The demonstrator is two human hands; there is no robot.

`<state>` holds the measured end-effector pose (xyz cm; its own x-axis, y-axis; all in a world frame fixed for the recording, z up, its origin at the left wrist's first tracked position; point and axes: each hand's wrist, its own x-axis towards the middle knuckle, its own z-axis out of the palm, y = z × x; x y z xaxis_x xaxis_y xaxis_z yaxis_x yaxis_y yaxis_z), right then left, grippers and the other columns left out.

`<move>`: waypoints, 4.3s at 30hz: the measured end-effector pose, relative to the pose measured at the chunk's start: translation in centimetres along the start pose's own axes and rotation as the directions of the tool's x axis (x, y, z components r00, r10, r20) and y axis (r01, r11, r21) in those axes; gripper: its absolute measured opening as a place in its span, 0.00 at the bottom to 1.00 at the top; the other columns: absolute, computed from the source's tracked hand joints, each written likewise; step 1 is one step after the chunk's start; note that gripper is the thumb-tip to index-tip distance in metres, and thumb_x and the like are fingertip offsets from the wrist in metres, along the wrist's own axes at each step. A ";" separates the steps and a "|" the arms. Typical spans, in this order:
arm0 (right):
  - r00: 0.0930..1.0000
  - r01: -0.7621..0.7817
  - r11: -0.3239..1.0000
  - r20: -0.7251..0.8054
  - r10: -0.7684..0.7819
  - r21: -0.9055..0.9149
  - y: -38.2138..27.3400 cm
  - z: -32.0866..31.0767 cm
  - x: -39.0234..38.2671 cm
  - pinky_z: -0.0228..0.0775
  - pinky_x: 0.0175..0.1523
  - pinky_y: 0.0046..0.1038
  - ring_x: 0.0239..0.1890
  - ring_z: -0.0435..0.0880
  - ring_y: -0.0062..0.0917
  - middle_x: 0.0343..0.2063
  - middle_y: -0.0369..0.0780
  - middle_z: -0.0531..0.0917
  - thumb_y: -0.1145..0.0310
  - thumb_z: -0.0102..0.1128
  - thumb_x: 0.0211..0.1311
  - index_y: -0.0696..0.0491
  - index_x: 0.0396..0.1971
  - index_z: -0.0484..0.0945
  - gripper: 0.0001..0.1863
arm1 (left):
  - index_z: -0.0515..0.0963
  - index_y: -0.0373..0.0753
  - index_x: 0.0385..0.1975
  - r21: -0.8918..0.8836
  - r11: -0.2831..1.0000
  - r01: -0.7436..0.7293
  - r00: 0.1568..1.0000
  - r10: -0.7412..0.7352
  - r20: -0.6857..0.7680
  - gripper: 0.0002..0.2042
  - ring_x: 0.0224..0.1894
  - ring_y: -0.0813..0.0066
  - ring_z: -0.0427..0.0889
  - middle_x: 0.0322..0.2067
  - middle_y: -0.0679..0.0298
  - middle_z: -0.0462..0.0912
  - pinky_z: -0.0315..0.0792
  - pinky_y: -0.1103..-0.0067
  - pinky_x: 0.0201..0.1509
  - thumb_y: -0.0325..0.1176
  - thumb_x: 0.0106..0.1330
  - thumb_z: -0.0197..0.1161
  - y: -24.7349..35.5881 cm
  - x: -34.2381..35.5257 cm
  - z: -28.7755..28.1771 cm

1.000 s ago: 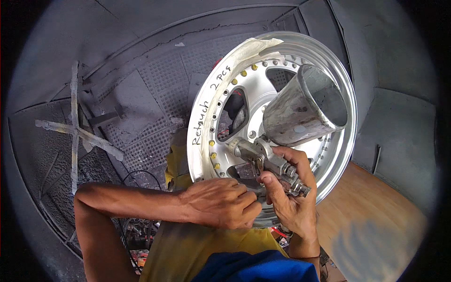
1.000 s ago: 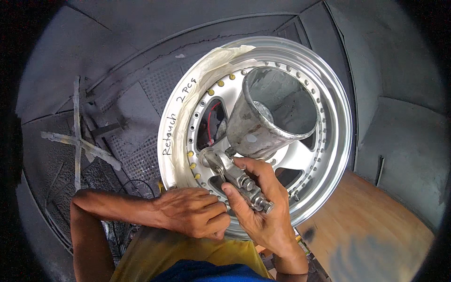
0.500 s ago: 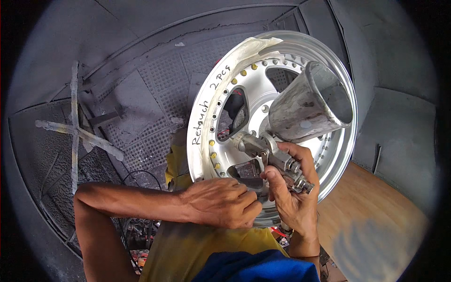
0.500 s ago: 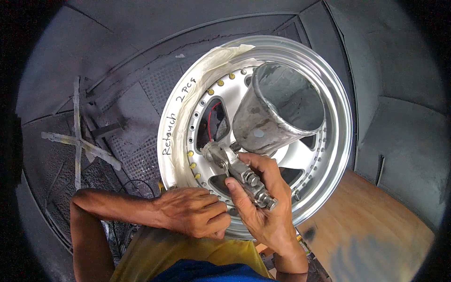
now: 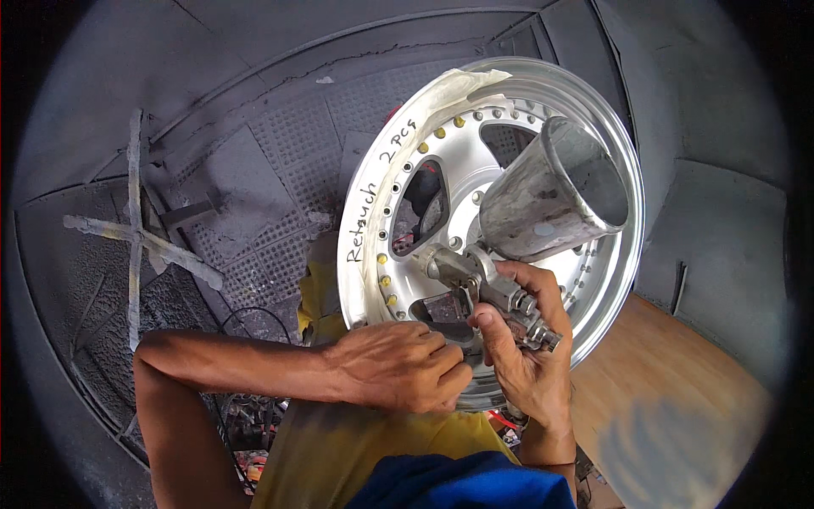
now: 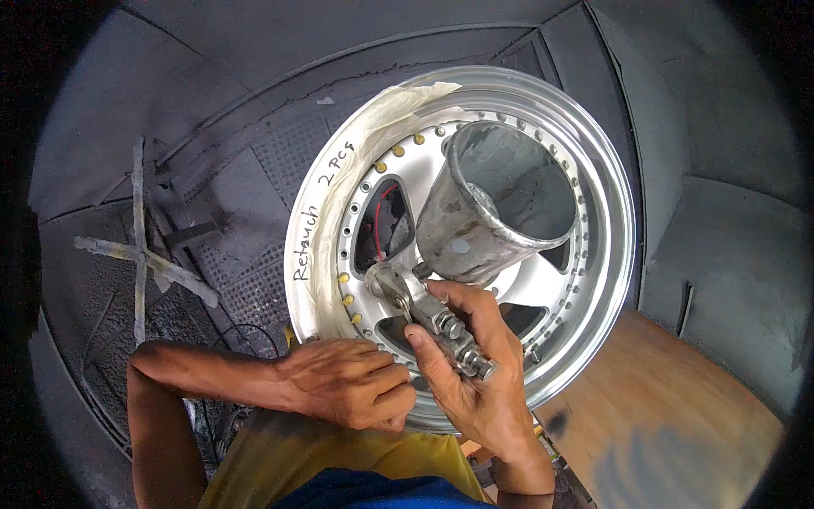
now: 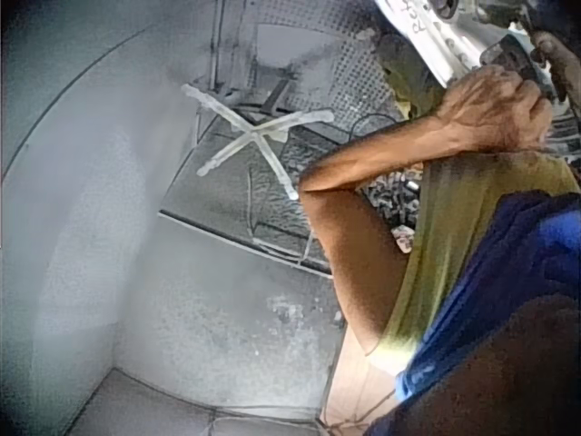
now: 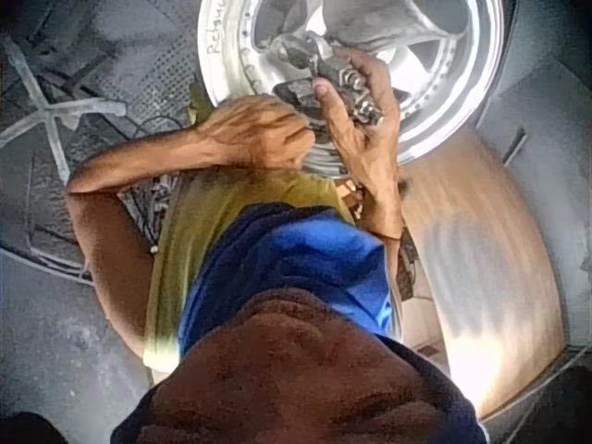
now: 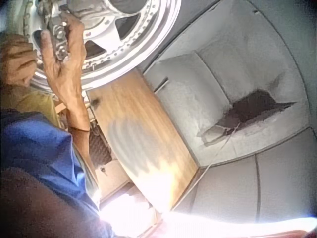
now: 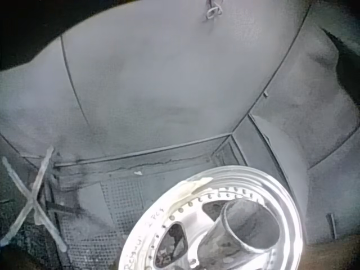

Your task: Painting a car wheel using a spray gun.

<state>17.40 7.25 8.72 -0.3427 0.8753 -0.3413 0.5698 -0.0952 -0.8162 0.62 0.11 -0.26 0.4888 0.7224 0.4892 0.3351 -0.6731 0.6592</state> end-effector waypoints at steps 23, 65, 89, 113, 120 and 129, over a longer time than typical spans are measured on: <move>0.999 0.010 1.000 -0.053 -0.010 0.004 -0.1 -0.1 0.1 0.77 0.45 0.26 0.39 0.85 0.24 0.40 0.44 0.86 0.70 0.72 0.68 0.59 0.56 0.76 0.21 | 0.73 0.37 0.29 -0.044 0.999 0.001 1.000 0.000 0.031 0.12 0.25 0.68 0.81 0.24 0.63 0.73 0.79 0.71 0.28 0.38 0.64 0.65 0.0 -0.1 -0.1; 0.986 0.164 0.986 0.007 -0.164 0.017 -0.9 -0.1 1.0 0.76 0.49 0.27 0.43 0.84 0.25 0.45 0.44 0.85 0.70 0.72 0.68 0.60 0.57 0.76 0.21 | 0.76 0.38 0.24 0.128 0.985 0.115 0.982 -0.132 0.132 0.09 0.27 0.66 0.80 0.24 0.63 0.75 0.79 0.72 0.29 0.33 0.54 0.70 -1.2 -0.2 -1.3; 0.983 0.177 0.984 0.035 -0.178 0.025 -0.6 0.3 0.5 0.74 0.53 0.25 0.47 0.81 0.20 0.45 0.40 0.84 0.70 0.70 0.70 0.60 0.57 0.76 0.21 | 0.83 0.35 0.36 0.123 0.991 0.042 0.978 -0.066 0.198 0.10 0.49 0.55 0.81 0.38 0.54 0.81 0.77 0.61 0.57 0.36 0.62 0.67 -0.7 -0.6 -0.9; 0.998 0.031 0.999 -0.058 -0.032 -0.018 -0.4 0.9 1.1 0.76 0.42 0.26 0.36 0.83 0.22 0.37 0.42 0.85 0.70 0.69 0.71 0.59 0.58 0.74 0.21 | 0.76 0.39 0.25 0.059 0.998 0.010 0.997 -0.006 -0.075 0.06 0.34 0.68 0.80 0.26 0.63 0.78 0.72 0.71 0.41 0.33 0.57 0.64 0.1 0.1 2.2; 0.997 -0.036 0.999 -0.064 0.038 0.037 -0.6 1.1 1.5 0.73 0.39 0.23 0.33 0.79 0.18 0.35 0.39 0.84 0.69 0.68 0.72 0.59 0.59 0.74 0.21 | 0.76 0.39 0.25 0.080 0.996 -0.038 0.999 0.039 -0.012 0.06 0.33 0.71 0.78 0.25 0.65 0.75 0.71 0.73 0.41 0.33 0.58 0.63 0.4 0.2 1.7; 0.997 0.069 0.995 -0.023 -0.071 -0.078 0.9 1.9 2.7 0.62 0.27 0.16 0.23 0.73 0.09 0.28 0.33 0.83 0.66 0.66 0.75 0.57 0.59 0.73 0.20 | 0.76 0.38 0.24 0.025 0.999 -0.049 0.998 0.049 -0.027 0.09 0.34 0.71 0.76 0.26 0.65 0.74 0.70 0.73 0.39 0.36 0.58 0.66 0.6 0.4 1.7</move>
<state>15.56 8.58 6.20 -0.3650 0.8904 -0.2720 0.6018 0.0027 -0.7986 2.38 -0.26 -0.59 0.4827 0.6923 0.5363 0.3309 -0.7112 0.6203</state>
